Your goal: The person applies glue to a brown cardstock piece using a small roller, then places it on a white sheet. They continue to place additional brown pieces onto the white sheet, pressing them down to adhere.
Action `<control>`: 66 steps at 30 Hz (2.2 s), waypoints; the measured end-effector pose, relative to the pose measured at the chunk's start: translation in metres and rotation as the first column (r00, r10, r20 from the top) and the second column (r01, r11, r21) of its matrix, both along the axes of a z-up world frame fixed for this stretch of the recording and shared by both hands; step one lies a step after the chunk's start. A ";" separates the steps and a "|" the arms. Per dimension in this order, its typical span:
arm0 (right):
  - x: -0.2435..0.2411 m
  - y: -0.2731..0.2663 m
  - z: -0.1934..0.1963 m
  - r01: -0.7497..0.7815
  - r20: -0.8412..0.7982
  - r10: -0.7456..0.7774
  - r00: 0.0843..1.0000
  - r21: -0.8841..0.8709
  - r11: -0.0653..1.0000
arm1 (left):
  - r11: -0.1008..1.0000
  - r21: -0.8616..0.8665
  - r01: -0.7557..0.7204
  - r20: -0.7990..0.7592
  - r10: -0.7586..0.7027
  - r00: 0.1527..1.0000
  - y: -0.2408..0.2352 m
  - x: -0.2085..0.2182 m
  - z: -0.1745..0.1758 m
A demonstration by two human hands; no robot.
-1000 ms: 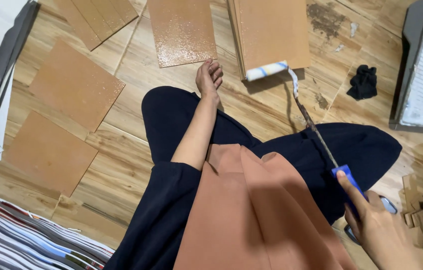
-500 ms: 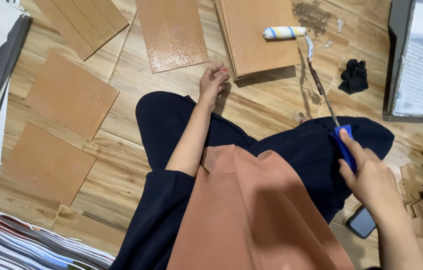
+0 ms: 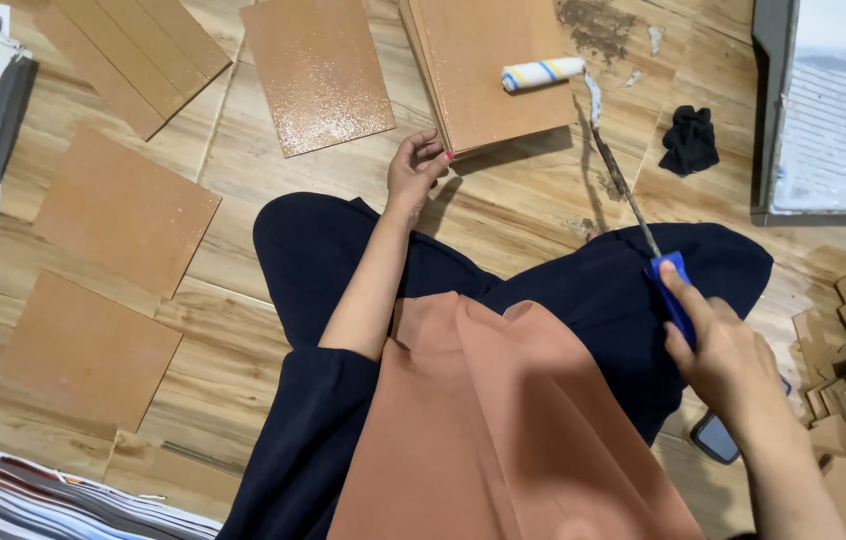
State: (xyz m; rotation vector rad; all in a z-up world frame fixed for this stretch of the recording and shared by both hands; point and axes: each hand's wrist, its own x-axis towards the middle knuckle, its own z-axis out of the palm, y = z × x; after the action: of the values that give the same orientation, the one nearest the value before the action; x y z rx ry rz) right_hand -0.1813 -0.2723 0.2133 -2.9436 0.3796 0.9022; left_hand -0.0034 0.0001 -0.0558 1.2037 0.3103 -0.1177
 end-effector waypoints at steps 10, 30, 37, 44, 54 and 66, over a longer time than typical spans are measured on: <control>-0.032 0.001 0.057 0.176 -0.166 -0.182 0.969 -0.052 0.983 | 0.999 -0.023 -0.025 0.046 0.027 0.999 -0.006 0.008 -0.007; 0.107 0.025 -0.008 -0.165 0.284 0.101 0.953 0.210 0.964 | 0.994 0.096 -0.058 0.038 0.055 0.998 -0.008 0.013 -0.023; 0.053 0.025 0.020 0.013 -0.007 -0.012 1.000 0.041 0.999 | 0.996 0.088 -0.031 -0.015 0.032 0.999 -0.006 0.012 -0.014; 0.092 0.016 -0.013 -0.083 0.157 0.061 0.986 0.139 0.987 | 0.998 0.067 -0.020 -0.013 0.021 1.000 -0.005 0.014 -0.019; 0.107 0.018 -0.006 -0.140 0.332 0.028 0.943 0.319 0.937 | 0.992 0.119 -0.045 -0.006 0.046 0.999 -0.009 0.011 -0.025; -0.020 -0.021 0.012 -0.216 0.001 0.217 0.976 -0.090 0.972 | 0.995 0.089 -0.035 -0.002 0.036 0.999 -0.007 0.011 -0.010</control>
State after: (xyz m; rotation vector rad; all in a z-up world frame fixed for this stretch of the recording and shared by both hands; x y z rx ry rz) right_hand -0.2015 -0.2937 0.2251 -3.1167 0.1005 0.9117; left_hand 0.0075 -0.0068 -0.0656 1.2856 0.3429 -0.0759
